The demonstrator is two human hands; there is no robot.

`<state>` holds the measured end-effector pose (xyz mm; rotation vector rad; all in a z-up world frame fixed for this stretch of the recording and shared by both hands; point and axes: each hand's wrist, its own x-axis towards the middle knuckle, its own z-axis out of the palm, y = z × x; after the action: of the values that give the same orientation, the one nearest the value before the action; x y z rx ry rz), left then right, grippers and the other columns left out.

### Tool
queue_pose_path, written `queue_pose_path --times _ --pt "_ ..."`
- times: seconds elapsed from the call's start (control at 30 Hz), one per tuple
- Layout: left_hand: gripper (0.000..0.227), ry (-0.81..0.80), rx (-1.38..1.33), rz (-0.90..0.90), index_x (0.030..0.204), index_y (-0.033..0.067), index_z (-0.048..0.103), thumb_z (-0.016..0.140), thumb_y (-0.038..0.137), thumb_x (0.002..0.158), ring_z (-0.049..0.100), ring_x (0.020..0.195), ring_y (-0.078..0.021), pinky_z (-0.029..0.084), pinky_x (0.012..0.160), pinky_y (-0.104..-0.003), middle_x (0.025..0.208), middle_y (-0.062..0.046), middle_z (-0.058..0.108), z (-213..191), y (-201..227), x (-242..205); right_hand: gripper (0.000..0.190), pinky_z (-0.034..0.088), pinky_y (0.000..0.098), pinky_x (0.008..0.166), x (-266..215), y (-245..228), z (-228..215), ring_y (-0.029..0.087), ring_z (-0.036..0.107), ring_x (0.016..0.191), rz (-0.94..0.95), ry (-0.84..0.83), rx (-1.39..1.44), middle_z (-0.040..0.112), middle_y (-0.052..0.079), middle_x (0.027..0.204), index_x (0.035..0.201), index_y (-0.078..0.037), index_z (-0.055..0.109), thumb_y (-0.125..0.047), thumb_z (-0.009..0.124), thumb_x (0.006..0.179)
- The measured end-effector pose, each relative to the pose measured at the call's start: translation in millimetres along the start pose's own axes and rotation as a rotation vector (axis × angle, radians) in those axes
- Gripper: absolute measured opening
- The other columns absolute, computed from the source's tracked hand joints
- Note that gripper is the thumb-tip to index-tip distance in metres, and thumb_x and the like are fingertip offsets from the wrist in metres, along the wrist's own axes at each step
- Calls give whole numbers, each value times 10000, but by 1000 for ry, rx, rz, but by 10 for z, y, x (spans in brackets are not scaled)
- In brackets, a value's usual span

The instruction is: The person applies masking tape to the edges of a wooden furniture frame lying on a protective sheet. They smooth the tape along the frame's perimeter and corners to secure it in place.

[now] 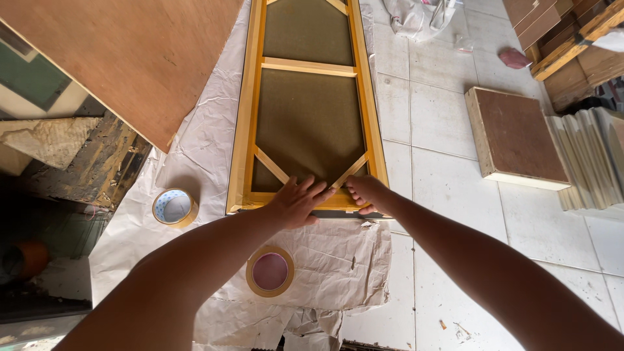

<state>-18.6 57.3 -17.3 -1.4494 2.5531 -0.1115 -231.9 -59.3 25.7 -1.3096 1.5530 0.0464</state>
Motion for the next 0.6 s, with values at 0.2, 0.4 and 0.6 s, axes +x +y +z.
queue_pose_path --times 0.2,0.4,0.6 --pt "874 -25 -98 -54 1825 334 164 541 635 1097 343 1593 -370 427 1139 -585 1725 -71 396 -77 -15 -223 329 649 600 1020 -156 -90 -70 428 727 1265 -22 -75 -114 686 291 1317 1128 -61 654 -368 597 1025" --pt "776 -2 -118 -53 1771 355 322 498 677 1087 280 1649 -405 399 1161 -621 1783 -79 337 -167 -25 -109 457 691 472 804 -160 -93 51 243 717 889 36 -56 -152 790 117 1009 1139 -77 760 -487 659 965" --pt "763 -17 -128 -72 1757 371 357 510 680 1076 267 1662 -407 394 1166 -623 1796 -83 320 -154 -15 -114 422 667 421 737 -63 -157 99 199 691 800 36 36 -162 818 46 886 1042 -136 806 -522 682 923"
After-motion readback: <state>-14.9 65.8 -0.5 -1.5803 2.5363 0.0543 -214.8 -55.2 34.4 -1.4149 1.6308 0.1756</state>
